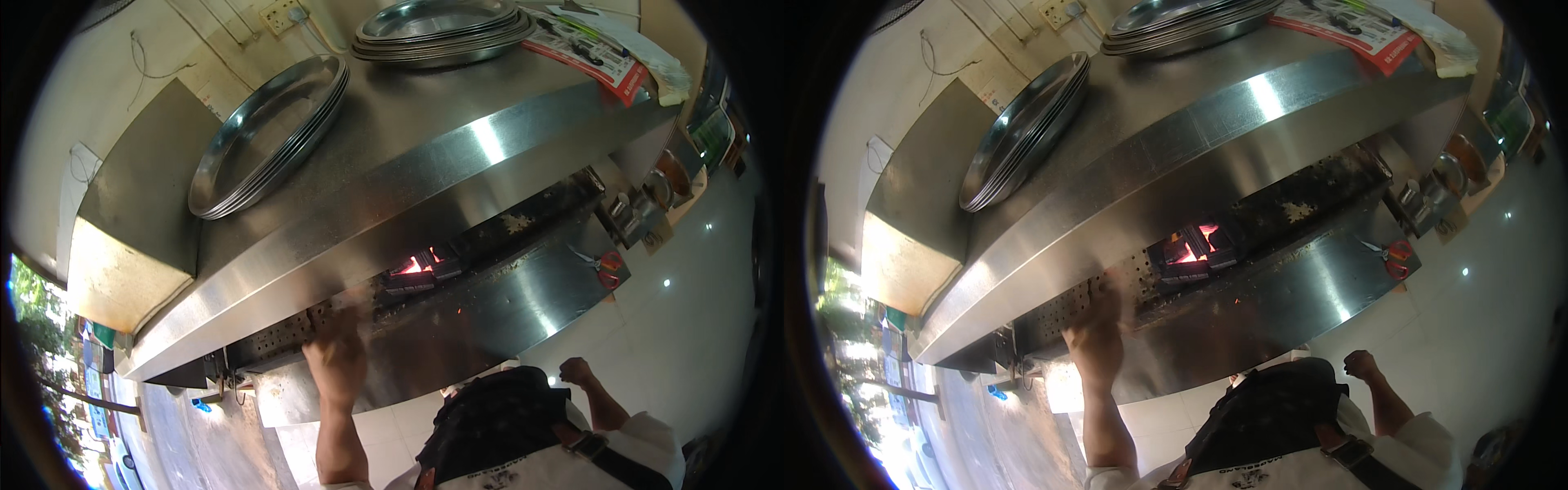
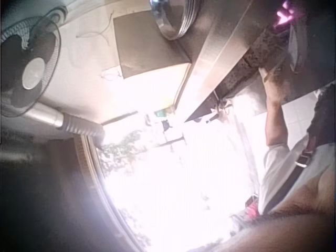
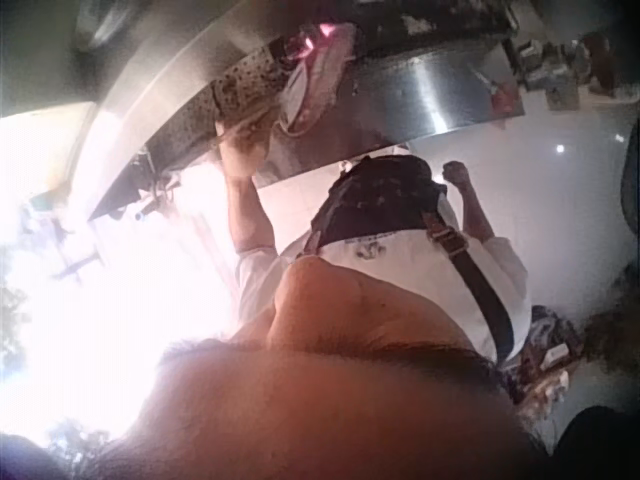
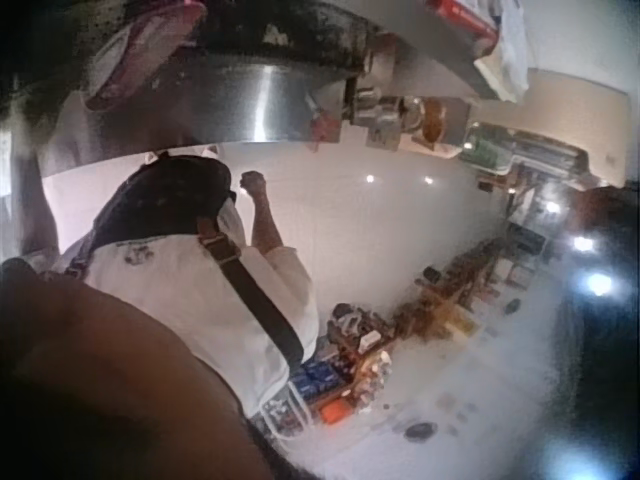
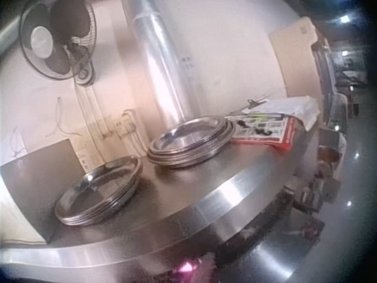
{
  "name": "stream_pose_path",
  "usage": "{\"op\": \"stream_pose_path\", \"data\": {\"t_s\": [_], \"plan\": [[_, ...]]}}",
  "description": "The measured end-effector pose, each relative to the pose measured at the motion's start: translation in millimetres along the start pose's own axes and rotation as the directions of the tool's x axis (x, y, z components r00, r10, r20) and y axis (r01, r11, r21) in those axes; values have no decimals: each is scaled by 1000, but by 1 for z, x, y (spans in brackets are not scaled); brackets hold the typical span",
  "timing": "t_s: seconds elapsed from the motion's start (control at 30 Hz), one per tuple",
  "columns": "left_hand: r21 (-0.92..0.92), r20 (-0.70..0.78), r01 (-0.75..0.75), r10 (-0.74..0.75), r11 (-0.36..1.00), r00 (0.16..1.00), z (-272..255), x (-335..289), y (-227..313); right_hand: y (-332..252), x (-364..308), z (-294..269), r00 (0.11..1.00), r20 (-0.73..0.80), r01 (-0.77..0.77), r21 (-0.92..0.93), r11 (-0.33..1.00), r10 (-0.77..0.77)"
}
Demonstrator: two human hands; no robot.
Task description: The person uses a handheld fan to stoke a charcoal fire inside a metal grill. They repeatedly fan the coals to increase airflow and maintain the flame, then briefly use scissors to adjust the burning material.
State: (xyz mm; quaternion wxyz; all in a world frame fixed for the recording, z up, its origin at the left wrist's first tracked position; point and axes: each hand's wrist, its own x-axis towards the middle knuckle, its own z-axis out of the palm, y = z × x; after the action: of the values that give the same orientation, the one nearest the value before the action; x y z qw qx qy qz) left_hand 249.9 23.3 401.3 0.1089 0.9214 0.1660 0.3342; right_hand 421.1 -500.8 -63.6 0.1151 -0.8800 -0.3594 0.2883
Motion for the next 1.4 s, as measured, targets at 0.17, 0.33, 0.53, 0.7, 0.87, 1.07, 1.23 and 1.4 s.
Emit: {"op": "stream_pose_path", "data": {"t_s": [0.17,0.33,0.53,0.7,0.87,1.07,1.23,1.4], "plan": [[45,36,26,-28,999,999,11,4,-11,-8,1,-13,991,55,-126,149,981,119],[-102,99,-36,46,994,994,1,3,0,-22,-7,-11,941,110,-337,387,858,321],[52,-68,274,-270,960,960,4,11,-9,-14,-8,0,875,200,-475,535,699,441],[-406,217,127,-40,905,975,2,7,-4,-10,-8,10,973,87,-227,154,962,215],[-275,62,102,-88,956,994,4,18,-13,-33,-4,-1,901,101,-391,608,691,421],[236,4,283,-292,930,956,17,12,-47,-23,-17,2,966,24,-247,367,897,256],[-514,183,196,-117,835,976,6,5,-30,-13,-26,24,953,49,-291,415,862,299],[-272,70,306,-298,912,952,14,5,-49,-42,-18,-9,909,109,-400,501,768,402]]}}
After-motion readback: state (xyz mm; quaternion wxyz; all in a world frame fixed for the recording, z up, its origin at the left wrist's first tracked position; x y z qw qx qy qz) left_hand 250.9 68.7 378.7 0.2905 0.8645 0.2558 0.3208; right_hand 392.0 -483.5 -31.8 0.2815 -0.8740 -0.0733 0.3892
